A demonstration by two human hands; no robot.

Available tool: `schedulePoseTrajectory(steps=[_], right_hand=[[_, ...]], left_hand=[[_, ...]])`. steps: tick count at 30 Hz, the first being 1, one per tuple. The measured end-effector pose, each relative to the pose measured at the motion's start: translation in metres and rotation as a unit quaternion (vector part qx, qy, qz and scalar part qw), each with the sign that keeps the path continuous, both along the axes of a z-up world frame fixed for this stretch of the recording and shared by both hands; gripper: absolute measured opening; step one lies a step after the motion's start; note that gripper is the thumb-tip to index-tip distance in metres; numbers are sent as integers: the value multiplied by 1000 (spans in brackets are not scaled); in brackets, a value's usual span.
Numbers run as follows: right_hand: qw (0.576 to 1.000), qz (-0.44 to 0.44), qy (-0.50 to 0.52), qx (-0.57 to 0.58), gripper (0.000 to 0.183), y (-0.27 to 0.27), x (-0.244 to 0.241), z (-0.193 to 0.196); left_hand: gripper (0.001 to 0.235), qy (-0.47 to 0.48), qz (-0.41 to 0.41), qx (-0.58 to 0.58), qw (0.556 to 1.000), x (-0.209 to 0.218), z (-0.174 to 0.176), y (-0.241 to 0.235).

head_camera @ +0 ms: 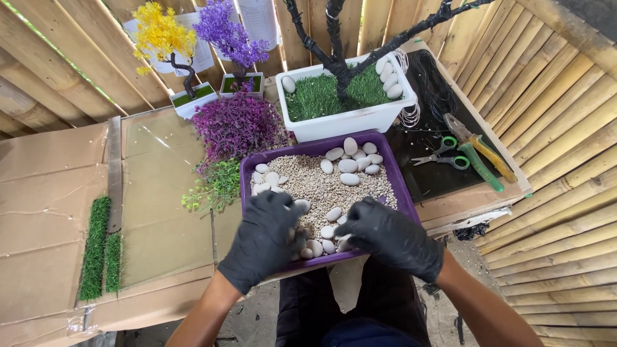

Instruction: The person arranges white stones and small pebbles in a purple tray to create a decorative pattern. They use their gloved hands to pick up and place the stones, occasionally adjusting the arrangement to form a border and fill the center area.

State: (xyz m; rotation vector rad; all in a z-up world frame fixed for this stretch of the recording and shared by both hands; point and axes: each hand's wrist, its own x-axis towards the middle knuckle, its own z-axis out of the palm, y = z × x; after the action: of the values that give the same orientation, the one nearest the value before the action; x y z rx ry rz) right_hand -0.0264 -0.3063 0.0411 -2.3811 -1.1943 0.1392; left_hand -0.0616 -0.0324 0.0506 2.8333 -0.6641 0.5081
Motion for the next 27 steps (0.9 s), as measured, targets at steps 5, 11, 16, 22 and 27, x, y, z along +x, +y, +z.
schedulePoseTrajectory(steps=[5, 11, 16, 22, 27], right_hand=[[996, 49, -36, 61, 20, 6, 0, 3], [999, 40, -16, 19, 19, 12, 2, 11], [987, 126, -95, 17, 25, 30, 6, 5], [950, 187, -238, 75, 16, 21, 22, -30], [947, 209, -232, 74, 16, 23, 24, -18]], left_hand=[[4, 113, -133, 55, 983, -9, -3, -19], [24, 48, -132, 91, 986, -8, -4, -16], [27, -8, -120, 125, 985, -12, -25, -21], [24, -40, -143, 14, 989, -15, -40, -19], [5, -127, -134, 46, 982, -14, -25, -16]])
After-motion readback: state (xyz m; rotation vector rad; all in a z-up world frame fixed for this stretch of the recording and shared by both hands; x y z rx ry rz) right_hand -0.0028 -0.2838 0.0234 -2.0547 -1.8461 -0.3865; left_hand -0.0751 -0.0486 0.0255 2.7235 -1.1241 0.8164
